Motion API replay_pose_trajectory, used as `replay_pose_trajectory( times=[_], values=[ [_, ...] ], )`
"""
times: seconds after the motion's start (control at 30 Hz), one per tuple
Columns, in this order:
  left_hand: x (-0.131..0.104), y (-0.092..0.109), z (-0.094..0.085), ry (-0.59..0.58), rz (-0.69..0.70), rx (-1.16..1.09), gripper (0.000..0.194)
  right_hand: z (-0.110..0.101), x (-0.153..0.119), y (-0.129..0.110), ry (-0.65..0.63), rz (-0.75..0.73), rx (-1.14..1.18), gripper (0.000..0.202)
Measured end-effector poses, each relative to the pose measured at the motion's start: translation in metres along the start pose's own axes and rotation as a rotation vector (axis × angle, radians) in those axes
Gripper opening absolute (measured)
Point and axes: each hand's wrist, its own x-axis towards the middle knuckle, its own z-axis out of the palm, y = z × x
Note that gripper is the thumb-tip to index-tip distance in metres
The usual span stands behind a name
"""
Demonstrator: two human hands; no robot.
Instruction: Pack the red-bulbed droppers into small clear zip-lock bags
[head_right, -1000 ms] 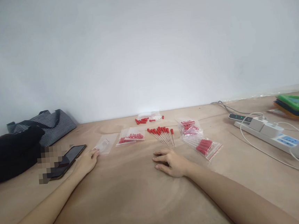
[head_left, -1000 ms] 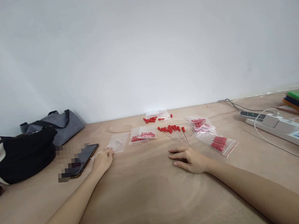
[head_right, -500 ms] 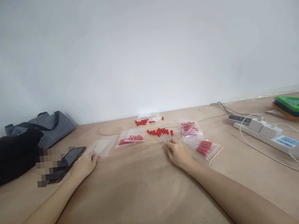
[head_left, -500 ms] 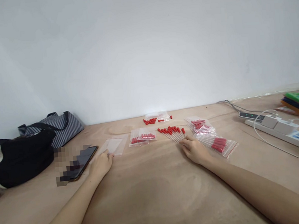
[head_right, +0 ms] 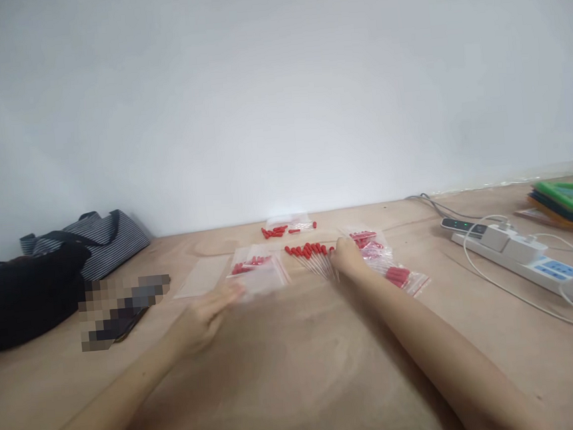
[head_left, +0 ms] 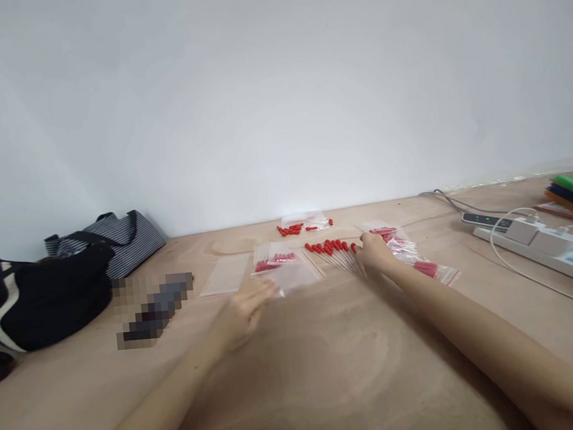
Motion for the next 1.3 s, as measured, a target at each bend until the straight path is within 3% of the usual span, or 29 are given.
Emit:
replay_pose_trajectory(
  times=[0.1, 0.17, 0.33, 0.53, 0.6, 0.67, 0.77, 0.97, 1.3],
  values=[
    [0.004, 0.019, 0.009, -0.287, 0.159, -0.112, 0.037, 0.006, 0.013, -0.001, -0.035, 0.042, -0.007, 0.022],
    [0.006, 0.027, 0.011, -0.368, 0.158, -0.121, 0.052, 0.012, 0.017, -0.002, -0.056, 0.053, 0.007, 0.018],
    [0.012, 0.043, 0.023, -0.346, 0.102, -0.074, 0.059, 0.015, 0.020, -0.005, -0.070, 0.072, 0.094, 0.013],
    [0.015, 0.045, 0.045, -0.306, 0.100, -0.061, 0.056, -0.011, 0.007, -0.003, 0.056, 0.034, 0.309, 0.026],
    [0.015, 0.043, 0.047, -0.272, 0.109, -0.080, 0.053, -0.012, -0.010, 0.001, 0.054, 0.031, 0.483, 0.027],
    [0.014, 0.042, 0.047, -0.255, 0.112, -0.096, 0.053, -0.006, -0.029, 0.004, -0.013, 0.071, 0.930, 0.023],
    [0.014, 0.042, 0.046, -0.252, 0.105, -0.106, 0.053, 0.007, -0.053, 0.006, -0.031, 0.170, 1.251, 0.022],
    [0.014, 0.041, 0.047, -0.247, 0.115, -0.104, 0.053, 0.014, -0.059, 0.001, 0.007, 0.213, 1.322, 0.021],
    [0.015, 0.042, 0.047, -0.249, 0.105, -0.103, 0.052, 0.011, -0.068, -0.018, -0.051, 0.239, 1.368, 0.017]
  ],
)
